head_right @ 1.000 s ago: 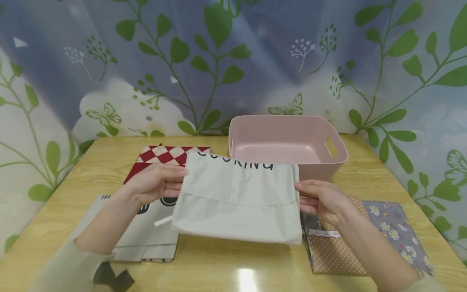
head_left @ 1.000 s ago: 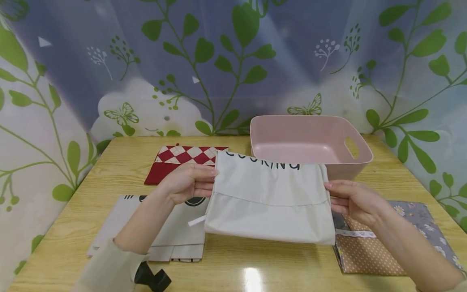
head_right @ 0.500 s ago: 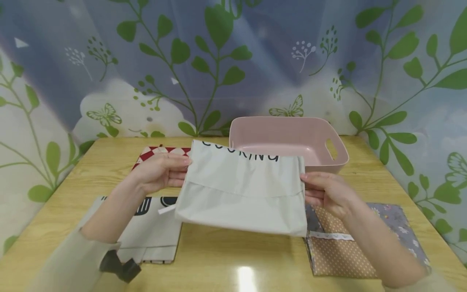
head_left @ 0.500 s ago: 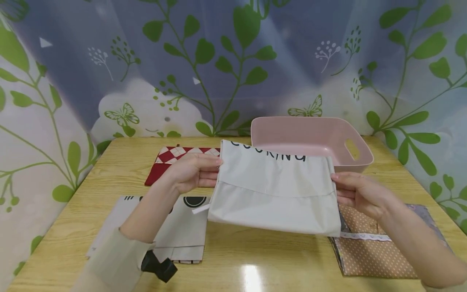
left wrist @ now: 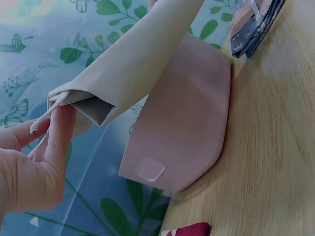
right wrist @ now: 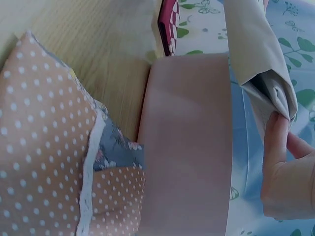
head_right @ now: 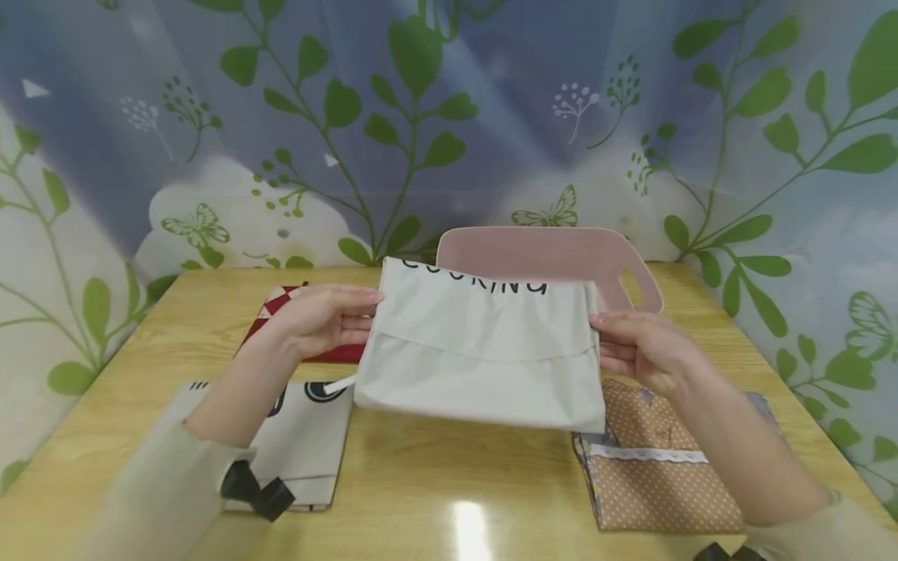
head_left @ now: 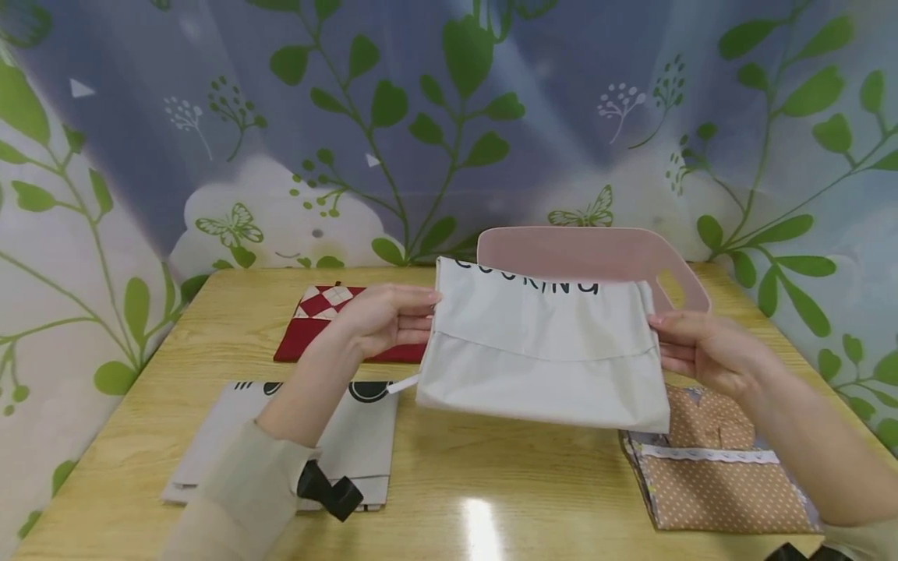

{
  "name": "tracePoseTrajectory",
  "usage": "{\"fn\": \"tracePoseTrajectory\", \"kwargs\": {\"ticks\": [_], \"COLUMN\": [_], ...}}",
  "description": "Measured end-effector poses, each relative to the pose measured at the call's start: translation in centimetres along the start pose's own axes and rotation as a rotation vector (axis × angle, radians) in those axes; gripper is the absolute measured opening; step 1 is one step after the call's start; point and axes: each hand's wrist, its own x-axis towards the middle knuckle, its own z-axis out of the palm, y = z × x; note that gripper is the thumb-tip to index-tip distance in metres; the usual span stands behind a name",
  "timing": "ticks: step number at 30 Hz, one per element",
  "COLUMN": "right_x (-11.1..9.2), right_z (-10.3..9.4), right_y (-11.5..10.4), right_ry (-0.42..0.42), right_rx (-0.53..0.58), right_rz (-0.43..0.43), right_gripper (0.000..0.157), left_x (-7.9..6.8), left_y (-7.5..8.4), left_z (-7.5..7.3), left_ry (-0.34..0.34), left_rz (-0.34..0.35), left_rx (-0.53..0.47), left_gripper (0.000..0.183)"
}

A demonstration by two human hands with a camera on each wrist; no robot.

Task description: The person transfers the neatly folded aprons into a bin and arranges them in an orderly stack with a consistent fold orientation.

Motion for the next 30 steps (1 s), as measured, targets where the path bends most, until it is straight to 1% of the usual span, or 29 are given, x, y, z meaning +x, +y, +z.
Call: {"fn": "tracePoseTrajectory", "kwargs": {"ticks": [6, 11, 16, 23, 27, 30], "right_x": [0.5, 0.9, 1.3, 1.7, 2.0, 2.2], "right_z": [-0.7, -1.0, -1.0, -1.2, -1.4, -1.7], "right_y": [-0.9, -1.8, -2.6, -3.4, -3.8, -4.1], "right_ry": [0.006, 0.029, 0.063, 0.095, 0.102, 0.101], "right_rx": [0.008, 0.014, -0.01, -0.011, -0.038, -0.055], "right_rz": [0.002, 0.015, 0.037, 0.037, 0.018, 0.007], "right_gripper": [0.027, 0.028, 0.029, 0.023, 0.022, 0.022], "left_x": [1.1, 1.9, 2.5, 3.4, 3.8, 4.2], "left_y": [0.4, 0.8, 1.1, 1.6, 1.9, 1.9], "left_z": [0.6, 1.0, 1.1, 1.6, 1.8, 2.0], "left_ry": [0.014, 0.023, 0.034, 0.046, 0.057, 0.065], "left_rz": [0.006, 0.009, 0.009, 0.009, 0.011, 0.016], "left_rx": [-0.001, 0.01, 0.014, 0.01, 0.003, -0.015], "left_gripper": [0.012, 0.026, 0.029, 0.038, 0.038, 0.033]}}
